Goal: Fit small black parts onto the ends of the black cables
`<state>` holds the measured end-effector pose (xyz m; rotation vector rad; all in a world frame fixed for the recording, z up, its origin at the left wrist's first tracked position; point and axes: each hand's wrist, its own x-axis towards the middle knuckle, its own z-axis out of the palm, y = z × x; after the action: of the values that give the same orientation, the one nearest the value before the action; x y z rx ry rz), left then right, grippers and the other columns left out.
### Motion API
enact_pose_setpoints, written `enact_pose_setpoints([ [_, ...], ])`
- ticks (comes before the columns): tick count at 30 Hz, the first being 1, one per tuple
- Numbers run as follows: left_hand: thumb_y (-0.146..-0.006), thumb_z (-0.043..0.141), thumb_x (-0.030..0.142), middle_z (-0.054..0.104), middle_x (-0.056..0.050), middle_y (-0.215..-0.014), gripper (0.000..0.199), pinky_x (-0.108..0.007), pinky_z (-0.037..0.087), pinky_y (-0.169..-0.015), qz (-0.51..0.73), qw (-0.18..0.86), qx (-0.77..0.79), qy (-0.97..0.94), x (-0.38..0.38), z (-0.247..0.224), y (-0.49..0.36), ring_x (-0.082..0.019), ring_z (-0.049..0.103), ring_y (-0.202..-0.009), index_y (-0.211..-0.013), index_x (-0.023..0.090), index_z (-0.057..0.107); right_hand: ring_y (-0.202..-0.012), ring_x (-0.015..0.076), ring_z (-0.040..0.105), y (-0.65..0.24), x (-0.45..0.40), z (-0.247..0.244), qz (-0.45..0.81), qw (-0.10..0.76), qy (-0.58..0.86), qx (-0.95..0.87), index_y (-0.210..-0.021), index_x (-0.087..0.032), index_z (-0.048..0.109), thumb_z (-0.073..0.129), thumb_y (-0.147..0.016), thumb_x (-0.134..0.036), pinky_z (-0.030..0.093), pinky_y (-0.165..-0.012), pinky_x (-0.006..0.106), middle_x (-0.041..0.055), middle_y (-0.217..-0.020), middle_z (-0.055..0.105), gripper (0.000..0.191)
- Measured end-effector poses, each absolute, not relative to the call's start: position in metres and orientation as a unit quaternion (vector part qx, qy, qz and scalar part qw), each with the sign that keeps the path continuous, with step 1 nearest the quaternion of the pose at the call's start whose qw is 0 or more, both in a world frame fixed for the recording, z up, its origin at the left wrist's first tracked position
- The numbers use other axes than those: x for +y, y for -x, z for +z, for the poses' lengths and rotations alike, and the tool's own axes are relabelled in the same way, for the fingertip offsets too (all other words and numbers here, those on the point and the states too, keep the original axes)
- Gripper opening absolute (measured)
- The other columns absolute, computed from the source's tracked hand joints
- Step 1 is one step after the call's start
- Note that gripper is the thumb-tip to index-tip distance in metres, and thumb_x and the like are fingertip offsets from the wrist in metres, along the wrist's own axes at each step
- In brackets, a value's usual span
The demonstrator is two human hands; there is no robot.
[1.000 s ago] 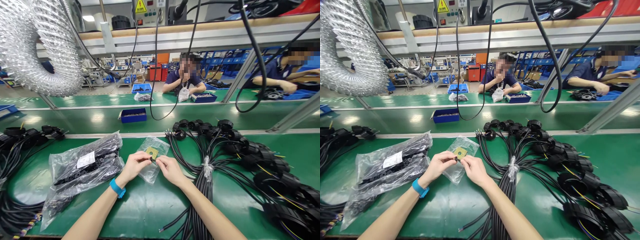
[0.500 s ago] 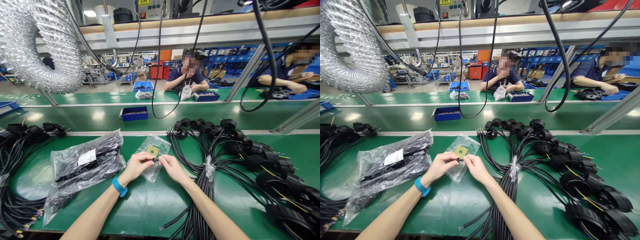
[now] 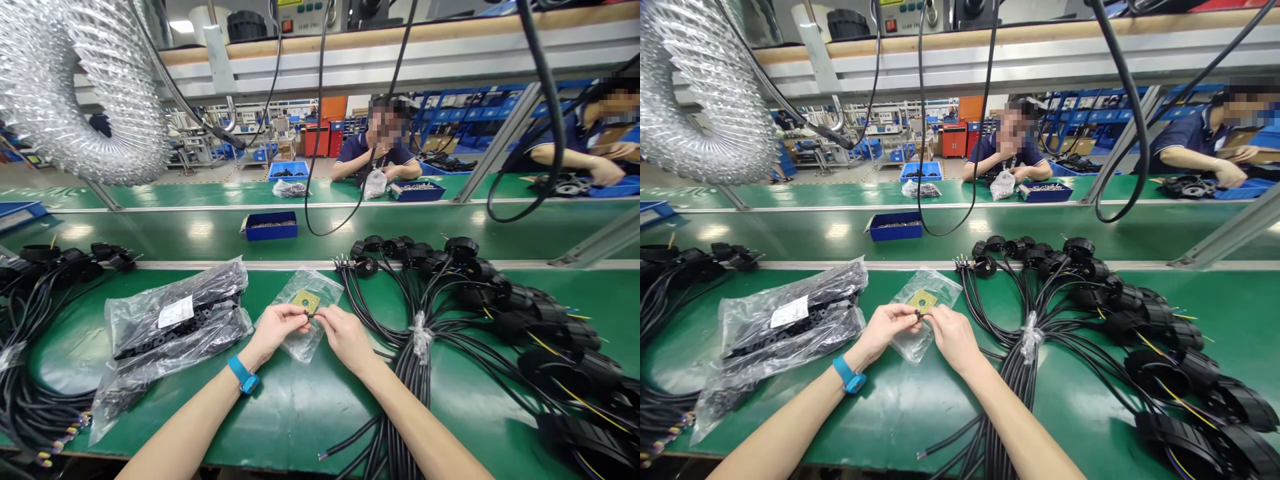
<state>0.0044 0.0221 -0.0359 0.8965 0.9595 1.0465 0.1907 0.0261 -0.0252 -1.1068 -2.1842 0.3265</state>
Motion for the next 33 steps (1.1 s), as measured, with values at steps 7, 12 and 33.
enact_pose_setpoints([
  [7,-0.073,0.073,0.031,0.067,-0.01,-0.086,0.03,-0.032,0.053,-0.075,0.468,0.576,0.426,-0.517,0.017,-0.036,-0.004,-0.018,0.065,-0.076,-0.092,0.008,0.067,-0.066,0.0115,0.049,-0.19,0.024,-0.028,0.171,0.324,0.425,-0.828,-0.084,-0.014,0.061,0.042,-0.096,-0.024,0.034,-0.063,0.026,0.0034,-0.074,0.055,0.024],
  [12,-0.08,0.067,0.027,0.066,-0.008,-0.09,0.018,-0.026,0.049,-0.072,0.455,0.417,0.438,-0.653,0.011,-0.031,-0.005,-0.016,0.061,-0.082,-0.092,0.014,0.071,-0.068,0.0111,0.051,-0.188,0.022,-0.03,0.266,0.343,0.425,-0.794,-0.083,-0.016,0.062,0.044,-0.095,-0.025,0.036,-0.065,0.025,0.0022,-0.076,0.059,0.024],
  [33,-0.08,0.067,0.027,0.065,-0.008,-0.094,0.021,-0.024,0.05,-0.075,0.446,0.441,0.421,-0.655,0.019,-0.039,0.001,-0.015,0.062,-0.085,-0.095,0.014,0.07,-0.071,0.0128,0.054,-0.194,0.028,-0.02,0.389,0.251,0.427,-0.776,-0.071,-0.015,0.062,0.047,-0.093,-0.029,0.037,-0.067,0.024,0.0011,-0.073,0.062,0.029],
])
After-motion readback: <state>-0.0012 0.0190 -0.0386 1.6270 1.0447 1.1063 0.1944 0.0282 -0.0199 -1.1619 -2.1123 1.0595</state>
